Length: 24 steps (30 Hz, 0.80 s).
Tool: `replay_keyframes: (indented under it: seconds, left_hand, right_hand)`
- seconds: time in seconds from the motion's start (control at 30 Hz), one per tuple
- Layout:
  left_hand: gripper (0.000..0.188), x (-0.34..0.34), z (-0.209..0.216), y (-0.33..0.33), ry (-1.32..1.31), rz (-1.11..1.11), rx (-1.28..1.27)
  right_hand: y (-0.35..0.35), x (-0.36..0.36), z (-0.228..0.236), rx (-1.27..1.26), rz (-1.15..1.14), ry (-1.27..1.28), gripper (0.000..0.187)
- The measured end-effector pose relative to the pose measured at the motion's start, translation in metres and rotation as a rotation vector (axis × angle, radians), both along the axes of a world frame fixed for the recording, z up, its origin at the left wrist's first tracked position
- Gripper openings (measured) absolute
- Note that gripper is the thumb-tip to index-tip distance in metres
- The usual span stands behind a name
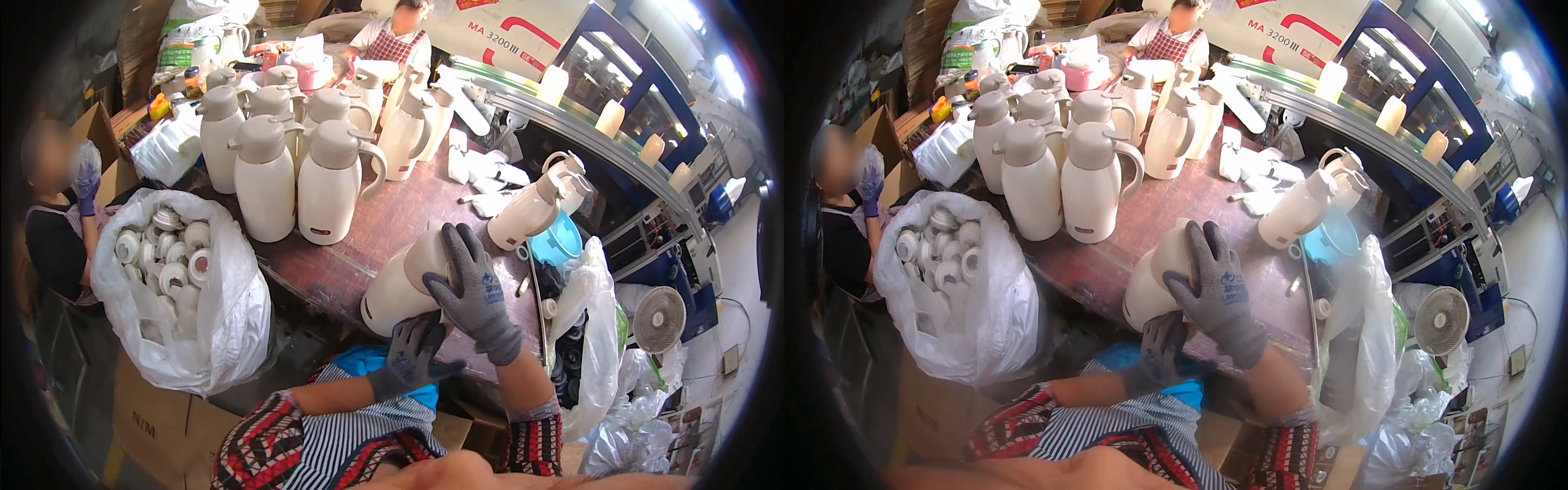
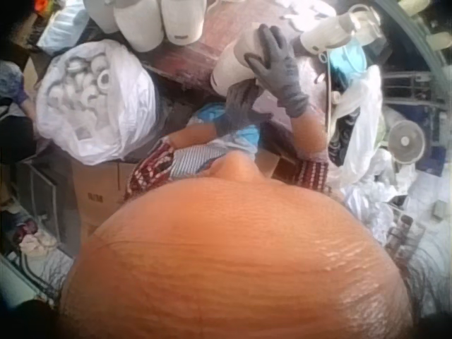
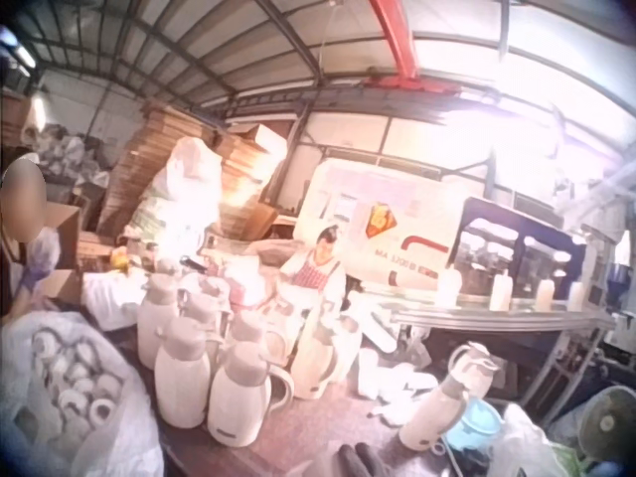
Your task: The person assembles white thermos flasks by inserting inner components and screwing on lids. They handle each flask one at a time, place the finished units on a table, and repeat the process with multiple flasks.
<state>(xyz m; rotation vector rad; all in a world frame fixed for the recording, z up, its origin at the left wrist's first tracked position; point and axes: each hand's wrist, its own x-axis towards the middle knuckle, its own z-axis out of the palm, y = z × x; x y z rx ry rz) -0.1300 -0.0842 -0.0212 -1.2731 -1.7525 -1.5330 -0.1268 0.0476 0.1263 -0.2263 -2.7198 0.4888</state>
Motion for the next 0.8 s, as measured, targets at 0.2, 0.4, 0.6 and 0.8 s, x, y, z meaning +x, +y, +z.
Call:
replay_keyframes:
  seconds: [0.2, 0.4, 0.6, 0.8]
  left_hand:
    - [0.079, -0.025, -0.01, 0.015, -0.125, -0.053, -0.001]
    - [0.075, -0.051, -0.002, -0.005, -0.141, -0.077, 0.019]
    - [0.07, -0.104, -0.019, -0.037, -0.301, -0.296, 0.029]
    - [0.069, -0.134, -0.01, -0.042, -0.368, -0.394, 0.005]
  right_hand:
    - [-0.002, 0.0, -0.002, 0.118, -0.043, 0.054, 0.081]
    - [0.016, -0.017, 0.013, 0.156, 0.193, 0.022, 0.075]
    - [0.083, -0.044, 0.024, -0.252, 0.563, -0.104, 0.079]
    - [0.086, -0.114, 0.02, -0.378, 0.296, -0.142, 0.025]
